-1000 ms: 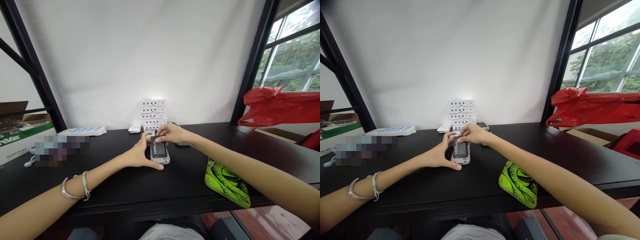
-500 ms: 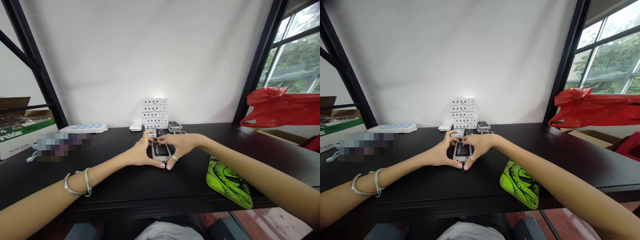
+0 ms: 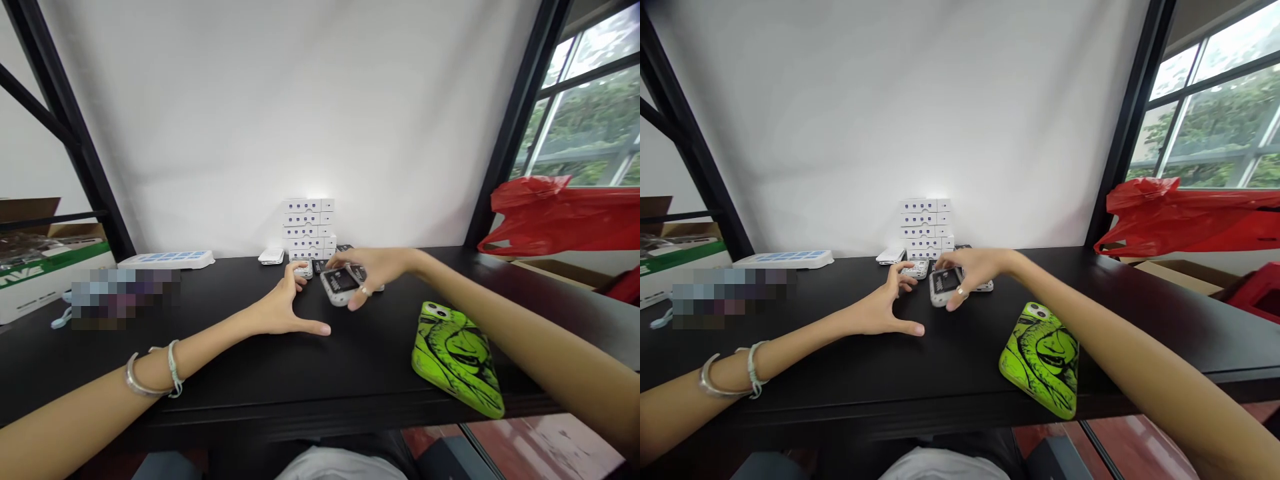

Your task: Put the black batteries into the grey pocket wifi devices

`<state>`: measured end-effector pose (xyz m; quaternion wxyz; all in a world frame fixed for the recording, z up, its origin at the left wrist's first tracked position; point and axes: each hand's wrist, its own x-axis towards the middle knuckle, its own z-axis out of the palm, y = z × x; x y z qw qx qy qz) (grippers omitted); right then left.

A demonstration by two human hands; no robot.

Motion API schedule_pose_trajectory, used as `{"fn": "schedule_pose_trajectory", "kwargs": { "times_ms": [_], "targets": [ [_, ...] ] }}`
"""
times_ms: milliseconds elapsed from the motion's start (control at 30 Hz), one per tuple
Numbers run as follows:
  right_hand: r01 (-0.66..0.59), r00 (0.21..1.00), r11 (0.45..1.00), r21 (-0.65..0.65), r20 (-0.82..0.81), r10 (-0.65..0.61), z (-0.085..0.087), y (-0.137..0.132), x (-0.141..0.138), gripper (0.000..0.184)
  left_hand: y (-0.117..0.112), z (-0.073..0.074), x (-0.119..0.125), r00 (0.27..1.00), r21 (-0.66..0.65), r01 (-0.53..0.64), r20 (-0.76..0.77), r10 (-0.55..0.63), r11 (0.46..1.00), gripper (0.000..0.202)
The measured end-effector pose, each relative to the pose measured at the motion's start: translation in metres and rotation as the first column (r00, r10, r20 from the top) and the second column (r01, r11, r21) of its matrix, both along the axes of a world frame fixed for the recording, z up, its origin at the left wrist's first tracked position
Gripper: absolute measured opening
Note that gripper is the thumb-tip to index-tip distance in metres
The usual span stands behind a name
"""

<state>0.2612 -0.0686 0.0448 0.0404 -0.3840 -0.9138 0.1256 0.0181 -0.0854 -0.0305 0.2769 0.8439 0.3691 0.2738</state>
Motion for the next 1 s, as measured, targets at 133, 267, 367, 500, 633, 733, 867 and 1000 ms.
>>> {"fn": "schedule_pose_trajectory", "kwargs": {
  "times_ms": [133, 267, 367, 500, 633, 733, 867, 1000],
  "targets": [
    [0.19, 0.978, 0.981, 0.042, 0.078, -0.192, 0.01, 0.016, 0.037, 0.079, 0.004, -0.002, -0.002, 1.0, -0.002, -0.012, -0.002, 0.012, 1.0, 0.106],
    [0.278, 0.944, 0.96, 0.023, 0.181, -0.277, 0.003, 0.026, 0.046, 0.075, 0.003, -0.001, -0.002, 0.999, -0.01, -0.021, -0.034, 0.021, 1.0, 0.103],
    [0.284, 0.935, 0.959, 0.027, 0.212, -0.283, -0.002, 0.027, 0.041, 0.073, 0.002, -0.002, -0.002, 0.998, 0.003, -0.03, -0.053, 0.03, 1.0, 0.101],
    [0.27, 0.941, 0.961, 0.062, 0.192, -0.277, -0.004, 0.029, 0.039, 0.069, 0.008, 0.0, -0.004, 0.998, 0.016, -0.035, -0.051, 0.035, 0.999, 0.097],
    [0.27, 0.942, 0.96, 0.071, 0.187, -0.279, -0.007, 0.034, 0.042, 0.069, 0.033, 0.016, -0.008, 0.991, 0.093, -0.053, -0.116, 0.064, 0.994, 0.086],
    [0.277, 0.933, 0.958, 0.078, 0.218, -0.287, -0.006, 0.034, 0.042, 0.071, 0.065, 0.03, -0.01, 0.975, 0.1, -0.102, -0.187, 0.119, 0.99, 0.084],
    [0.292, 0.931, 0.953, 0.077, 0.206, -0.302, -0.003, 0.032, 0.042, 0.084, 0.105, 0.036, -0.01, 0.971, 0.035, -0.09, -0.221, 0.095, 0.995, 0.087],
    [0.225, 0.967, 0.965, 0.135, 0.087, -0.238, -0.002, 0.034, 0.04, 0.08, 0.117, 0.035, -0.009, 0.957, -0.045, -0.057, -0.289, 0.042, 0.997, 0.089]
  ]
}}
